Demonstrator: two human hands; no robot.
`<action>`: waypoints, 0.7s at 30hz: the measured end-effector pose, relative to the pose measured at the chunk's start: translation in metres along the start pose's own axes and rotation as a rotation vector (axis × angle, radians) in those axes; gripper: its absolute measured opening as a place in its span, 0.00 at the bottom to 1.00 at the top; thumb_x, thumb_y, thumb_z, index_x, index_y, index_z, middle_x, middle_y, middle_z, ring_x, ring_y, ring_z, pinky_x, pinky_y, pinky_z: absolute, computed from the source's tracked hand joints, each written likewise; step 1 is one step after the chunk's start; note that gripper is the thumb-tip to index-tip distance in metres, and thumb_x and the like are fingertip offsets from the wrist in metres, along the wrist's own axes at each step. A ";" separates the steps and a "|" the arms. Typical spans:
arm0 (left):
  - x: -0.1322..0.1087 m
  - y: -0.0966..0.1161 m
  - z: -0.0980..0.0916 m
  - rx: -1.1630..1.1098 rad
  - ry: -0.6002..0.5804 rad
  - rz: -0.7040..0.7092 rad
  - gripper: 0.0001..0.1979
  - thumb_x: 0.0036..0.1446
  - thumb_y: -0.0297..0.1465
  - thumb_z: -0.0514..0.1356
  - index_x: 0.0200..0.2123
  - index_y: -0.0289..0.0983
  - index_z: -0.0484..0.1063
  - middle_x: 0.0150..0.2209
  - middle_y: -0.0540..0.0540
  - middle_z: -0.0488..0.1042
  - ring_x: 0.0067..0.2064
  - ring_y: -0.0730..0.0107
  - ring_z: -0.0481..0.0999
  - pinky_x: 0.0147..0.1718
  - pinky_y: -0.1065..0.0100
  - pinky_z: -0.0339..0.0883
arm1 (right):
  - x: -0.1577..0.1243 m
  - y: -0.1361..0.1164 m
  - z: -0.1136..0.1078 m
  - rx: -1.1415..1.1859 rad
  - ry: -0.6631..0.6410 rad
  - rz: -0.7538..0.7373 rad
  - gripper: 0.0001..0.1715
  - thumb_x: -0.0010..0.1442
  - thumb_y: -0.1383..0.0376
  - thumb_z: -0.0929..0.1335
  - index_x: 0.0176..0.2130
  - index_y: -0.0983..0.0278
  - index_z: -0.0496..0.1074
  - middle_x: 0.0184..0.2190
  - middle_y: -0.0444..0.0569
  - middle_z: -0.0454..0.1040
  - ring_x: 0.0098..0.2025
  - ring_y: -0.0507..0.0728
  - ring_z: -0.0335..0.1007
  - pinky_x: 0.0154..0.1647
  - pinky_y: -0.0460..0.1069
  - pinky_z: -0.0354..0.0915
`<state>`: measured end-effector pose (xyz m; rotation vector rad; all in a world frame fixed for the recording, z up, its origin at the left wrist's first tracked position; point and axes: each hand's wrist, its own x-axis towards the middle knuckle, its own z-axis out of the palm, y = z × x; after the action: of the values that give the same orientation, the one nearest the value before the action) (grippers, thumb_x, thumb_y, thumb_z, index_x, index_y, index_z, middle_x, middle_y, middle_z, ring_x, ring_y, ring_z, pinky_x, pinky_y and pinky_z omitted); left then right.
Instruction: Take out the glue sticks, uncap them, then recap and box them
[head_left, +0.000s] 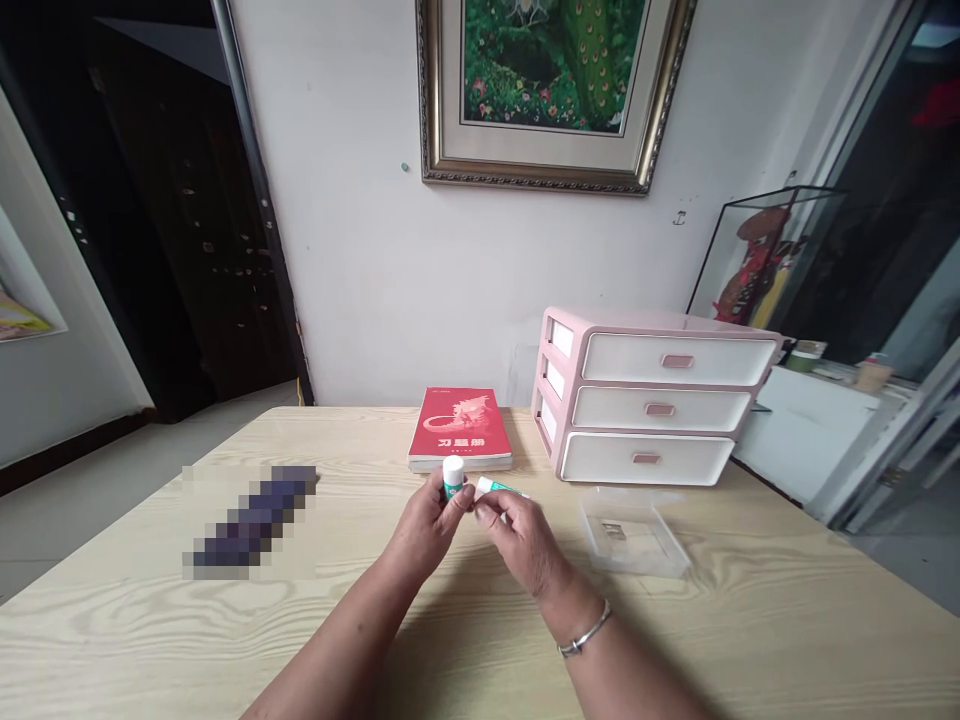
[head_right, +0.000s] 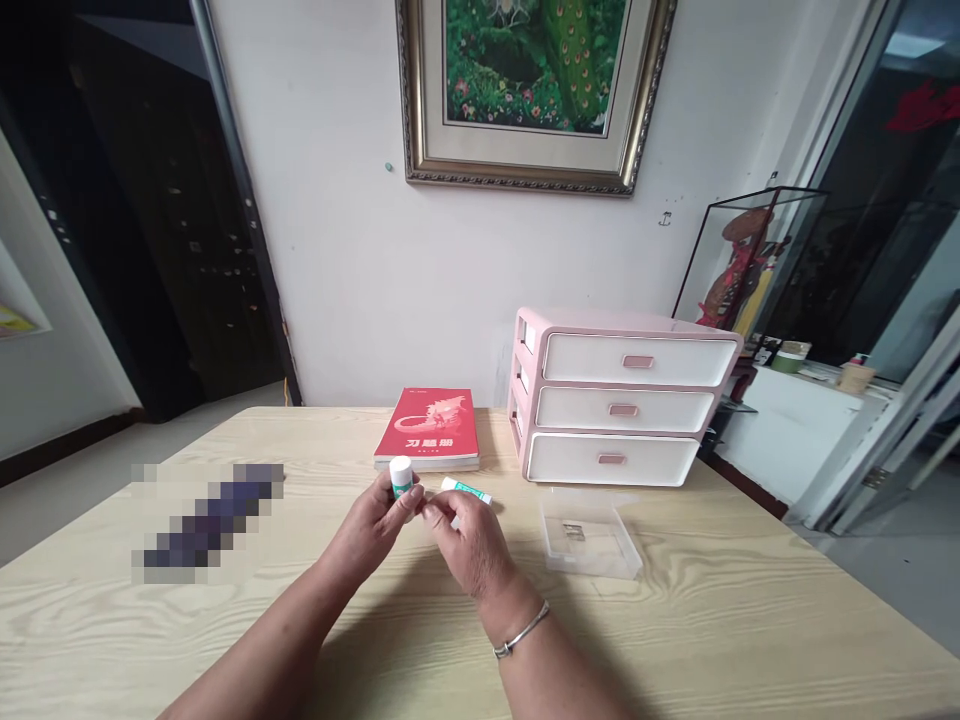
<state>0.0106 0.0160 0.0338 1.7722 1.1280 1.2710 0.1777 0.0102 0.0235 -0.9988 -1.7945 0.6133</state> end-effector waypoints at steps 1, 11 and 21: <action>0.000 -0.002 -0.001 0.110 0.005 0.001 0.16 0.62 0.46 0.55 0.41 0.39 0.69 0.34 0.47 0.75 0.36 0.64 0.74 0.36 0.68 0.65 | 0.000 0.001 -0.001 0.057 0.026 0.042 0.19 0.67 0.53 0.63 0.40 0.63 0.75 0.29 0.47 0.74 0.32 0.54 0.68 0.35 0.48 0.65; -0.010 0.007 0.009 0.880 -0.105 0.173 0.05 0.63 0.32 0.53 0.39 0.40 0.68 0.34 0.45 0.75 0.33 0.62 0.75 0.30 0.67 0.58 | 0.001 0.010 0.005 0.209 0.127 0.171 0.26 0.68 0.46 0.58 0.37 0.62 0.70 0.21 0.41 0.64 0.24 0.52 0.61 0.26 0.46 0.59; -0.017 0.011 0.031 0.997 -0.269 0.169 0.11 0.59 0.24 0.52 0.44 0.34 0.70 0.39 0.37 0.77 0.39 0.55 0.78 0.35 0.63 0.66 | 0.003 0.020 0.010 -0.108 0.173 0.210 0.16 0.65 0.56 0.61 0.29 0.60 0.67 0.24 0.44 0.70 0.28 0.55 0.63 0.28 0.47 0.56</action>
<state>0.0408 -0.0052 0.0279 2.6865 1.6155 0.4955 0.1747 0.0237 0.0060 -1.2855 -1.5965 0.5443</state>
